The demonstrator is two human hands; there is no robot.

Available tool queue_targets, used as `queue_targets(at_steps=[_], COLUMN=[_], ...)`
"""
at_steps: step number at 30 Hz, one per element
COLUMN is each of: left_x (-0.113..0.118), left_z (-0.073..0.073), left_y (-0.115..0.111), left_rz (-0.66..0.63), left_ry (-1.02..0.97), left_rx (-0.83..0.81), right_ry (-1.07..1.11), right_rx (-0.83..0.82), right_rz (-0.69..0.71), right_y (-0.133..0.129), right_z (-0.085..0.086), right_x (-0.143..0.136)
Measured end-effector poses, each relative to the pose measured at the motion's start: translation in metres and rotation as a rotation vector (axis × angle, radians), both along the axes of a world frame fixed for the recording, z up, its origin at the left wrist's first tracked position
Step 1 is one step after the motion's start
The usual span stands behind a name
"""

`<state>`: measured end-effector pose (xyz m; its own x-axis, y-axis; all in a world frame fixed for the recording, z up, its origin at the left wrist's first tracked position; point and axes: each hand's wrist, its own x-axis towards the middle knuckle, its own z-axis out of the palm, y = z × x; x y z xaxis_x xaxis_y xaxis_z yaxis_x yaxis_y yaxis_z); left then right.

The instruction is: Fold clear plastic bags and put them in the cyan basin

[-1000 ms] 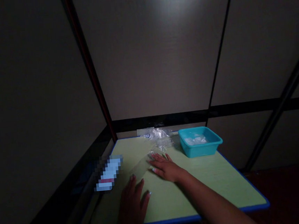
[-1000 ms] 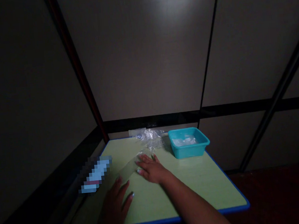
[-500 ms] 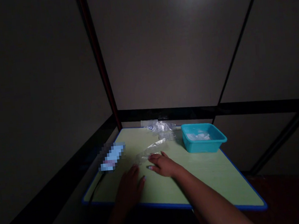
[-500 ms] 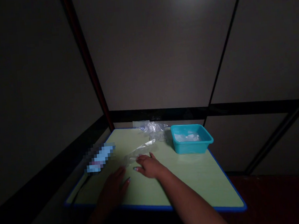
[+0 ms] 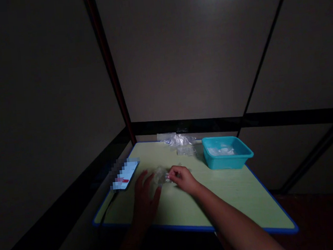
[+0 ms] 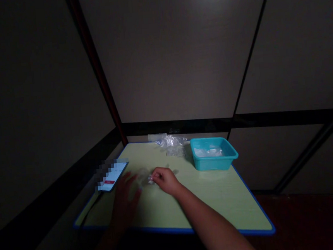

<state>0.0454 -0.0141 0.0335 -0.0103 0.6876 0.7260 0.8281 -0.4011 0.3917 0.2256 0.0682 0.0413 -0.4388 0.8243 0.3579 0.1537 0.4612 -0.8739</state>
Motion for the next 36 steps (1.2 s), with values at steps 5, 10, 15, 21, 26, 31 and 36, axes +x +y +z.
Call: queue_targets(at_steps=[5, 10, 15, 21, 26, 31, 36], left_x=[0.028, 0.046, 0.051, 0.049, 0.042, 0.034, 0.027], left_z=[-0.005, -0.002, 0.013, 0.017, 0.011, 0.015, 0.023], left_y=[-0.001, -0.002, 0.015, 0.027, 0.034, 0.03, 0.023], left_rz=[0.049, -0.211, -0.196, -0.185, -0.174, -0.157, -0.153], left_ry=[-0.1, -0.239, -0.544, -0.702, -0.824, -0.893, -0.911], left_rx=[0.137, -0.101, -0.381, -0.48, -0.489, -0.459, -0.441], right_ry=[0.205, 0.349, 0.357, 0.329, 0.314, 0.333, 0.38], right_rx=[-0.116, -0.206, -0.267, -0.295, -0.332, -0.359, -0.359], right_rz=[-0.108, -0.109, -0.038, 0.03, 0.092, 0.11, 0.051], right_y=[0.006, 0.009, 0.006, 0.001, -0.002, -0.002, 0.0], right_z=[0.0, 0.002, 0.001, 0.0, 0.001, 0.003, 0.002], right_x=[0.0, -0.002, -0.004, -0.005, -0.007, -0.006, -0.008])
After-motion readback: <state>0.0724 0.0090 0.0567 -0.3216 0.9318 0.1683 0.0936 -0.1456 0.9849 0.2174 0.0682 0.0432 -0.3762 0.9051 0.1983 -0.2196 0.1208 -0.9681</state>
